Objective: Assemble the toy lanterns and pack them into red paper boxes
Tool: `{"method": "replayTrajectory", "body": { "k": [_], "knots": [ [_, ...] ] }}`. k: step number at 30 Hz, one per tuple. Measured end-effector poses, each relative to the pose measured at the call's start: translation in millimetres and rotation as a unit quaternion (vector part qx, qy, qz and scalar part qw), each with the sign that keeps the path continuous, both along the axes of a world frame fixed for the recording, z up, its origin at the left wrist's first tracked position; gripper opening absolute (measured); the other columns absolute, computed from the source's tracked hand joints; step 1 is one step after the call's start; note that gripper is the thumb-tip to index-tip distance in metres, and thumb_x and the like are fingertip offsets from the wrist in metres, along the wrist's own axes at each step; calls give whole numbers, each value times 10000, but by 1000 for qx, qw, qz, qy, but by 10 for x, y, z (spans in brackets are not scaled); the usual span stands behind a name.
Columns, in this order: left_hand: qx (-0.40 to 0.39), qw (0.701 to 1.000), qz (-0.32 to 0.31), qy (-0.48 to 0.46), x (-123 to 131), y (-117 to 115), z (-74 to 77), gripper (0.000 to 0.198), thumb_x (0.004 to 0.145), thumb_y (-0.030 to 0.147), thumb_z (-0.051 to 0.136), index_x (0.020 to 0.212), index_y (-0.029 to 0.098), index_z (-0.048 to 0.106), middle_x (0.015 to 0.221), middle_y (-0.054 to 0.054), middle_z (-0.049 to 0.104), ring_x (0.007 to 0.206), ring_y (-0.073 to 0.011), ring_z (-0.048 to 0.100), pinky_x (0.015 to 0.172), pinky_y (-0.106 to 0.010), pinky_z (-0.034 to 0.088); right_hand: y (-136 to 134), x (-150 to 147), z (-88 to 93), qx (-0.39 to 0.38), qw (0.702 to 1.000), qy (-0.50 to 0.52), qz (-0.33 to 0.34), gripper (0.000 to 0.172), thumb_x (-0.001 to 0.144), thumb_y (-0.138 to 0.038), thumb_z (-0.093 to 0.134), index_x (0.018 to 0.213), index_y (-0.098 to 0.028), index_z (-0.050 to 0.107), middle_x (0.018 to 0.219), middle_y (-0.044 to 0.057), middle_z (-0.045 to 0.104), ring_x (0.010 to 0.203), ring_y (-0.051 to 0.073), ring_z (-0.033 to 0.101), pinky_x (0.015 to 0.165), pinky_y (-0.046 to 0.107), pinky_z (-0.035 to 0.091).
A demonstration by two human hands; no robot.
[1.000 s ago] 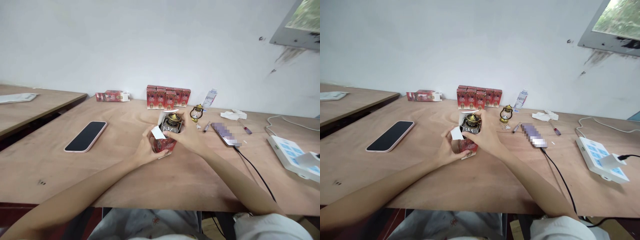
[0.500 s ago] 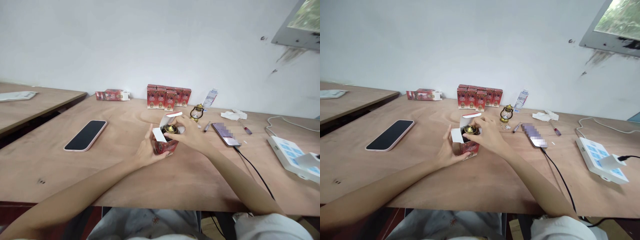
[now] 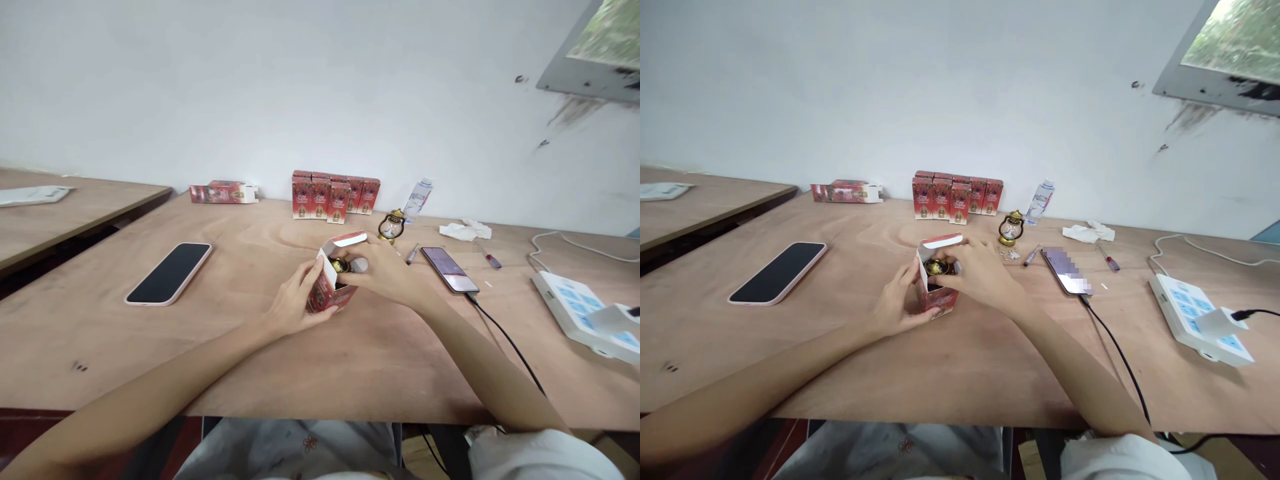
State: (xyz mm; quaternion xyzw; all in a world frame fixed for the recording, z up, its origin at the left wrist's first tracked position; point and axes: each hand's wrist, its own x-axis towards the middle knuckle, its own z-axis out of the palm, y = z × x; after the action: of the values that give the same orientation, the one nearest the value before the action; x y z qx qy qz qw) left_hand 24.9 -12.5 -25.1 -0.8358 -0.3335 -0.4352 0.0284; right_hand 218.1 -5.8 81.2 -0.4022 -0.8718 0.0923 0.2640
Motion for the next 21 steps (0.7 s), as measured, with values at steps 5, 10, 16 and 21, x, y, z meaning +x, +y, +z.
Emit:
{"method": "replayTrajectory", "body": {
  "k": [5, 10, 16, 21],
  "knots": [
    [9, 1000, -12, -10, 4, 3, -11, 957, 769, 412, 634, 1478, 274, 6, 1224, -138, 483, 1074, -260, 570, 772, -364, 548, 8, 12, 5, 3, 1000, -15, 15, 155, 769, -321, 672, 914, -277, 704, 1024, 27, 701, 1060, 278, 563, 902, 461, 414],
    [-16, 1000, 0, -7, -2, 0, -17, 954, 765, 424, 636, 1473, 287, 11, 1244, -135, 480, 1099, -276, 562, 758, -378, 553, 43, 23, 12, -21, 998, 21, 51, 141, 762, -261, 668, 890, -279, 724, 1008, 8, 708, 1005, 248, 605, 857, 401, 461],
    [-34, 999, -5, -13, -3, 10, -13, 955, 759, 429, 624, 1468, 334, -8, 1291, -126, 462, 1120, -285, 558, 806, -417, 551, 35, 7, 43, -53, 993, 70, 73, 176, 776, -229, 641, 925, -274, 724, 974, -2, 711, 992, 219, 632, 890, 367, 473],
    [-38, 999, 6, 4, -3, 5, -12, 963, 775, 404, 617, 1476, 286, -33, 1303, -151, 440, 1105, -286, 560, 787, -399, 546, 74, 50, 12, -68, 993, 68, 74, 253, 806, -233, 618, 1046, -283, 684, 1015, 13, 700, 1020, 214, 621, 895, 372, 471]
  ]
}}
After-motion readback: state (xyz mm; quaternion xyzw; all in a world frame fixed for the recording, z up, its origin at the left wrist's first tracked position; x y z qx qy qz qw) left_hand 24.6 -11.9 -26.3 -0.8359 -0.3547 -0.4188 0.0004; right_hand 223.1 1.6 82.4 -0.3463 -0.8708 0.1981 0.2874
